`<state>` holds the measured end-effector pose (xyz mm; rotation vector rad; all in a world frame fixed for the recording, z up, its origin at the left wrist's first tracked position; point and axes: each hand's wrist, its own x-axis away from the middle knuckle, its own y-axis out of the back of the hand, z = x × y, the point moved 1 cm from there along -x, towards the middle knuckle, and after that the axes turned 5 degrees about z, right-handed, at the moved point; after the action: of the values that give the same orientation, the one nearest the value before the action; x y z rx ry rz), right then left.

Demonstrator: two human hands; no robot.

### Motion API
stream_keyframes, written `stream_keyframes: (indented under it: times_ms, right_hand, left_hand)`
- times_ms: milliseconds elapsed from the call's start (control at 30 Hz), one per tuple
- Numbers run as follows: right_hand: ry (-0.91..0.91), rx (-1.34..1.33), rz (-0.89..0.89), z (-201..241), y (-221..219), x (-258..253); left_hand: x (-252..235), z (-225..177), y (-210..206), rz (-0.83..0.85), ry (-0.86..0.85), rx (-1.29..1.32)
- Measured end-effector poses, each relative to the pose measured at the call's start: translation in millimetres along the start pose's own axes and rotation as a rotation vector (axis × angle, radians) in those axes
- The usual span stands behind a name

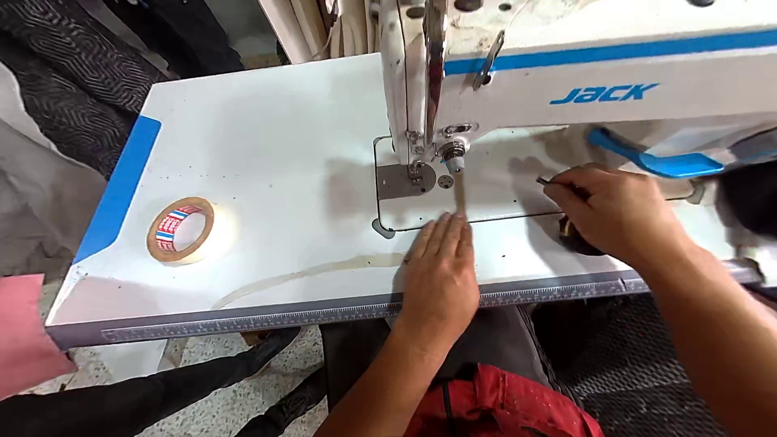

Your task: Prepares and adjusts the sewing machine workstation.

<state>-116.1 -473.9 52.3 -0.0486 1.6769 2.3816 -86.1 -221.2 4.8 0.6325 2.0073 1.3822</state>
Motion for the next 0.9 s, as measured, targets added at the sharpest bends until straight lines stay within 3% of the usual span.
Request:
stream_keyframes:
  times_ms: [100, 267, 367, 433, 600, 900]
  right_hand:
    - [0.1, 0.066, 0.03, 0, -9, -28]
    - [0.121, 0.133, 0.159, 30, -17, -68]
    - [0.405, 0.056, 0.121, 60, -30, -83]
    - [0.483, -0.01, 0.206, 76, -43, -93]
    - [0.49, 0.053, 0.294, 79, -58, -102]
    - [0.483, 0.194, 0.498, 86, -19, -116]
  left_hand:
    - [-12, 16, 3, 0.038, 0.098, -0.038]
    - [-13, 27, 4, 0.002, 0.114, -0.002]
    - [-13, 31, 4, -0.026, 0.11, 0.016]
    - [-13, 34, 5, -0.049, 0.11, 0.022]
    - [-14, 45, 9, -0.072, 0.134, 0.047]
    - [-7, 43, 10, -0.193, 0.129, 0.179]
